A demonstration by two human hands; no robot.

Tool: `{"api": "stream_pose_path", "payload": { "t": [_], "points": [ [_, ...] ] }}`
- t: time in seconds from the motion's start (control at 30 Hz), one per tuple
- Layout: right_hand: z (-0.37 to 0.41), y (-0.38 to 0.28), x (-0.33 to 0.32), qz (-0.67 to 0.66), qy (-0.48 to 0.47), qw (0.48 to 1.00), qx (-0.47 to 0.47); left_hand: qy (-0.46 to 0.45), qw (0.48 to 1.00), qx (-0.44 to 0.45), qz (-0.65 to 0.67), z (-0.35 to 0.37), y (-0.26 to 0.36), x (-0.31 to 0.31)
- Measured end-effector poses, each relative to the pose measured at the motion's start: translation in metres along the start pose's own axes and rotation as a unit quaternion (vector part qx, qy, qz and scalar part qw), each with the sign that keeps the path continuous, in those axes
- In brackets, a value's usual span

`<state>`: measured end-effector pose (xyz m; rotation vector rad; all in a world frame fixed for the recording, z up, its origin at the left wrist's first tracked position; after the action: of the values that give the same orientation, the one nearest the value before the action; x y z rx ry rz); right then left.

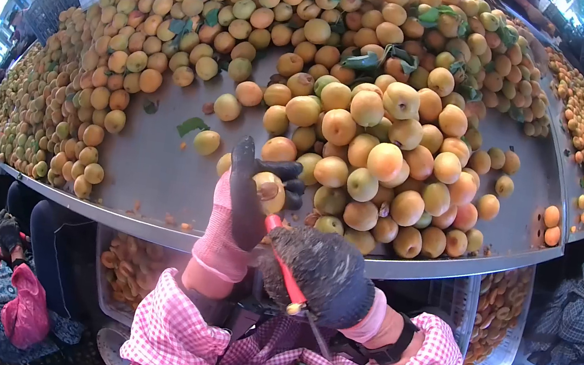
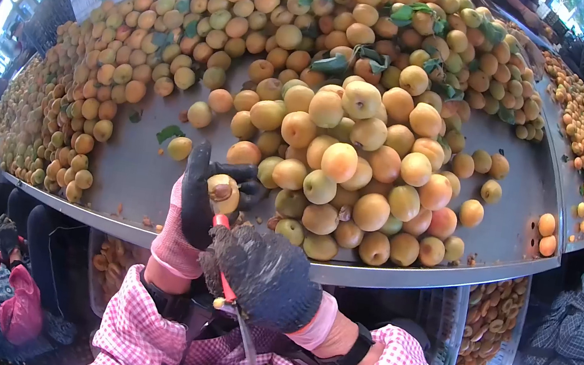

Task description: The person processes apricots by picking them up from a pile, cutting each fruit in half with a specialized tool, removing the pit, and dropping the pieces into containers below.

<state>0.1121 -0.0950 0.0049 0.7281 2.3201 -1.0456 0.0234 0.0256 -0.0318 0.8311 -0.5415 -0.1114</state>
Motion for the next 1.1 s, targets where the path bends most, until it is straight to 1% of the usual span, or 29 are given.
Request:
{"api": "stream_pose_path", "payload": {
  "t": [0.03,0.07,0.13,0.17,0.2,0.27,0.3,0.33,0.37,0.47,0.5,0.6,0.63,0.67,0.73,0.77,0.83,0.87,0.9,0.93,0.97,1.0,1.03,1.07,1.1],
  "points": [
    [-0.001,-0.002,-0.002,-0.002,0.045,0.999,-0.009,-0.009,0.998,0.026,-0.051,-0.001,-0.003,-0.002],
    [0.000,-0.001,-0.002,-0.009,0.037,0.999,-0.009,-0.018,0.993,0.050,-0.101,-0.003,-0.009,-0.004],
    [0.002,0.002,-0.002,-0.026,0.017,0.999,-0.008,-0.040,0.988,0.080,-0.123,-0.001,-0.015,-0.003],
    [0.001,-0.001,-0.006,-0.012,0.021,0.996,-0.083,-0.054,0.990,0.088,-0.098,0.003,-0.013,0.001],
    [0.002,-0.004,-0.002,0.041,-0.016,0.997,-0.059,-0.068,0.990,0.096,-0.073,0.006,-0.010,0.004],
    [0.006,-0.015,0.010,0.147,-0.091,0.985,-0.009,-0.043,0.999,0.021,-0.021,0.001,-0.014,-0.002],
    [0.009,-0.019,0.012,0.223,-0.071,0.969,-0.085,-0.029,0.999,-0.017,0.007,-0.003,-0.019,-0.007],
    [0.010,-0.017,0.012,0.211,-0.053,0.974,-0.065,0.048,0.986,0.079,-0.140,-0.012,-0.024,-0.015],
    [0.009,-0.016,0.012,0.199,-0.034,0.978,-0.046,0.123,0.936,0.173,-0.283,-0.020,-0.028,-0.018],
    [0.007,-0.009,0.002,0.125,0.035,0.992,0.001,0.105,0.956,0.159,-0.221,-0.026,-0.038,-0.019],
    [0.007,-0.006,-0.002,0.092,0.062,0.994,0.016,0.042,0.980,0.115,-0.154,-0.024,-0.038,-0.020],
    [0.011,0.002,-0.008,0.034,0.098,0.995,0.003,-0.045,0.992,0.083,-0.083,-0.003,-0.017,0.010],
    [0.014,-0.001,-0.009,-0.033,0.128,0.991,0.004,-0.058,0.990,0.086,-0.097,-0.009,-0.019,0.004],
    [0.014,-0.002,-0.008,-0.018,0.055,0.998,0.030,-0.061,0.991,0.067,-0.097,-0.013,-0.023,-0.001],
    [0.012,-0.007,-0.006,0.010,-0.089,0.993,0.082,-0.067,0.992,0.027,-0.099,-0.017,-0.025,-0.002],
    [0.014,-0.005,-0.004,0.016,-0.050,0.997,0.053,-0.085,0.990,0.021,-0.112,-0.009,-0.022,0.000],
    [0.015,0.001,0.001,0.038,0.022,0.999,-0.021,-0.104,0.994,-0.007,-0.039,-0.002,-0.021,0.006],
    [0.014,0.000,0.002,0.051,0.058,0.995,-0.060,-0.105,0.993,-0.028,0.047,-0.003,-0.023,0.010],
    [0.013,-0.005,0.004,0.072,0.037,0.997,0.005,-0.105,0.985,-0.048,0.131,-0.003,-0.024,0.012],
    [0.016,-0.001,0.006,0.094,0.028,0.995,0.009,-0.062,0.996,0.057,-0.036,-0.006,-0.024,0.004],
    [0.022,0.007,0.009,0.116,0.019,0.993,0.014,-0.016,0.966,0.161,-0.203,-0.006,-0.024,-0.002],
    [0.025,0.012,0.011,0.138,0.011,0.990,0.020,-0.015,0.933,0.221,-0.283,-0.003,-0.025,-0.004],
    [0.021,0.006,0.007,0.189,0.046,0.981,0.010,-0.005,0.888,0.286,-0.359,0.005,-0.021,0.000],
    [0.020,0.005,0.004,0.181,0.069,0.981,0.016,0.013,0.837,0.350,-0.421,0.014,-0.017,0.005],
    [0.019,0.005,0.002,0.170,0.092,0.981,0.021,-0.002,0.836,0.360,-0.414,0.015,-0.012,0.006]
  ]
}}
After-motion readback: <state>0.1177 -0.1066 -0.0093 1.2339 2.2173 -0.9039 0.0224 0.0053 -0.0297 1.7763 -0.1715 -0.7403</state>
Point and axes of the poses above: each hand's wrist, its own z-axis away from the middle knuckle, its own x-axis out of the palm, y = z × x, the point moved 3 cm from there along -z, towards the middle knuckle, and after that the axes turned 12 degrees about -x, right-handed, at the moved point
